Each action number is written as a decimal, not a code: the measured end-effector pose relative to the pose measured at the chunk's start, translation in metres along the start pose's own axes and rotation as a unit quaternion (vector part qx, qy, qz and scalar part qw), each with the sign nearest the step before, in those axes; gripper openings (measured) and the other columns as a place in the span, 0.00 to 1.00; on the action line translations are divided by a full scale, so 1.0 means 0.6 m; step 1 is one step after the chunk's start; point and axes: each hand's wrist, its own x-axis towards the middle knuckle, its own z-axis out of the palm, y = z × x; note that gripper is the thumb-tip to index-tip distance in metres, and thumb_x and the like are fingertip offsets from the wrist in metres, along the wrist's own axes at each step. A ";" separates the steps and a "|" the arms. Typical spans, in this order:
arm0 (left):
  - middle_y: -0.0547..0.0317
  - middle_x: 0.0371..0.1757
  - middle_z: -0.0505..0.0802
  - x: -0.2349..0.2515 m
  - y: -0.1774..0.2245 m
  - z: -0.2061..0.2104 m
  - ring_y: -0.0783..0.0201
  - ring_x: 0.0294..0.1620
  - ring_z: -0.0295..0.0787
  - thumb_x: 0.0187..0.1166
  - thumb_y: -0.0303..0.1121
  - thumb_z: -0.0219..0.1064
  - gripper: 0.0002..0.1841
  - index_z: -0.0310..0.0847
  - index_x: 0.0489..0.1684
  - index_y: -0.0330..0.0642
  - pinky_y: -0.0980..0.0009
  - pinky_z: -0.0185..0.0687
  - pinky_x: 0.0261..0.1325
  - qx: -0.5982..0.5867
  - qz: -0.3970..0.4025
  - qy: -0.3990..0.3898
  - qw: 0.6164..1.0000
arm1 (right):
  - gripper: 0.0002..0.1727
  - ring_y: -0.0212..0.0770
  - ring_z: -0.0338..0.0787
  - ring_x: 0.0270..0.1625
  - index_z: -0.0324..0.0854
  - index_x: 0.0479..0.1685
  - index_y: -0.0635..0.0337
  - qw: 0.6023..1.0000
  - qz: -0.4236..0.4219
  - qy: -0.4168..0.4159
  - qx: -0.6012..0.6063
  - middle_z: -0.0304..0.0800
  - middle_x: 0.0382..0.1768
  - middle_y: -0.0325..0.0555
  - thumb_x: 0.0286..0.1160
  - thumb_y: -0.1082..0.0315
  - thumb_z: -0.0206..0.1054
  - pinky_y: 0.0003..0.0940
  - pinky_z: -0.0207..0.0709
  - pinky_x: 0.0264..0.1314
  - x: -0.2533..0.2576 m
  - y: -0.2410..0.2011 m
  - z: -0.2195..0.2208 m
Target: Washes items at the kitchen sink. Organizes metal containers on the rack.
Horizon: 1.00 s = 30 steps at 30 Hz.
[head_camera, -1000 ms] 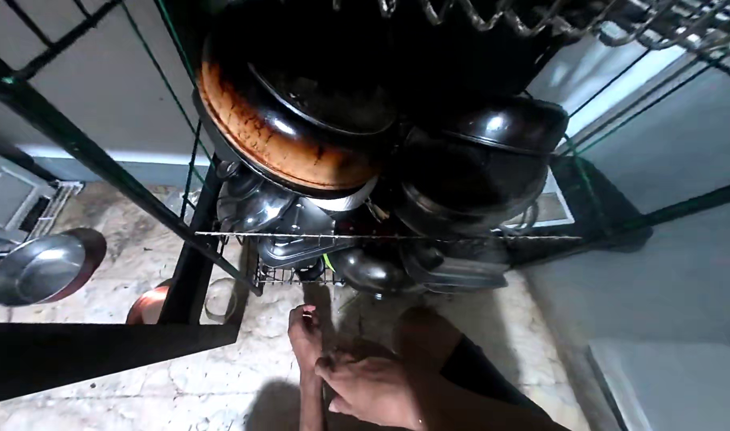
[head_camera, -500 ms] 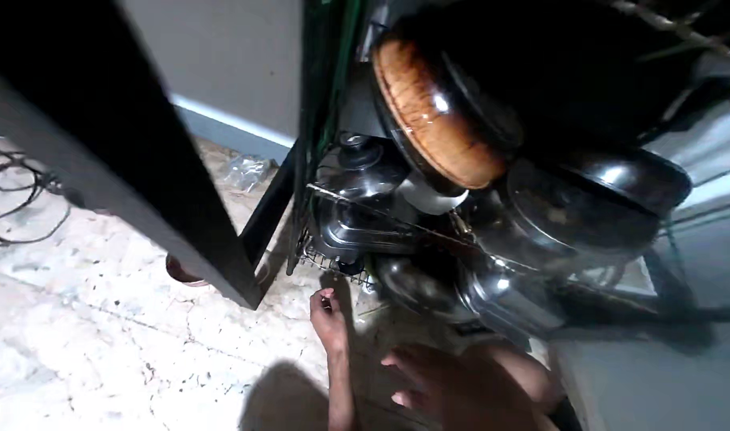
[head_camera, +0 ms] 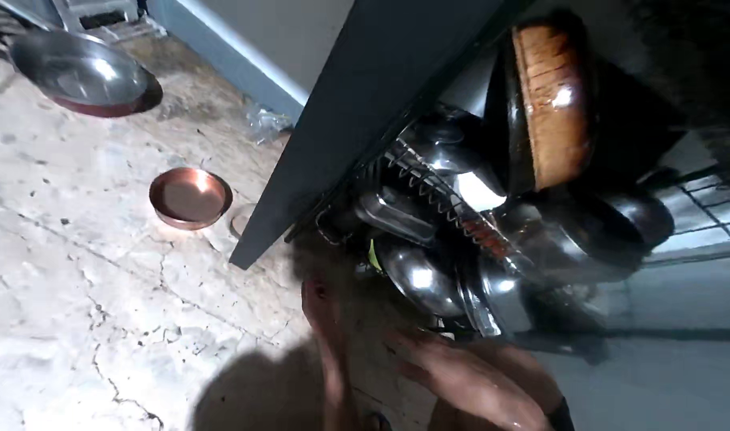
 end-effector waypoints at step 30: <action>0.46 0.69 0.88 0.017 0.063 0.010 0.59 0.69 0.86 0.93 0.40 0.53 0.22 0.77 0.75 0.35 0.59 0.82 0.73 -0.282 -0.001 -0.161 0.946 | 0.26 0.24 0.88 0.63 0.80 0.74 0.41 0.982 -0.148 0.114 0.021 0.90 0.64 0.30 0.84 0.40 0.61 0.28 0.84 0.65 -0.052 0.015 -0.014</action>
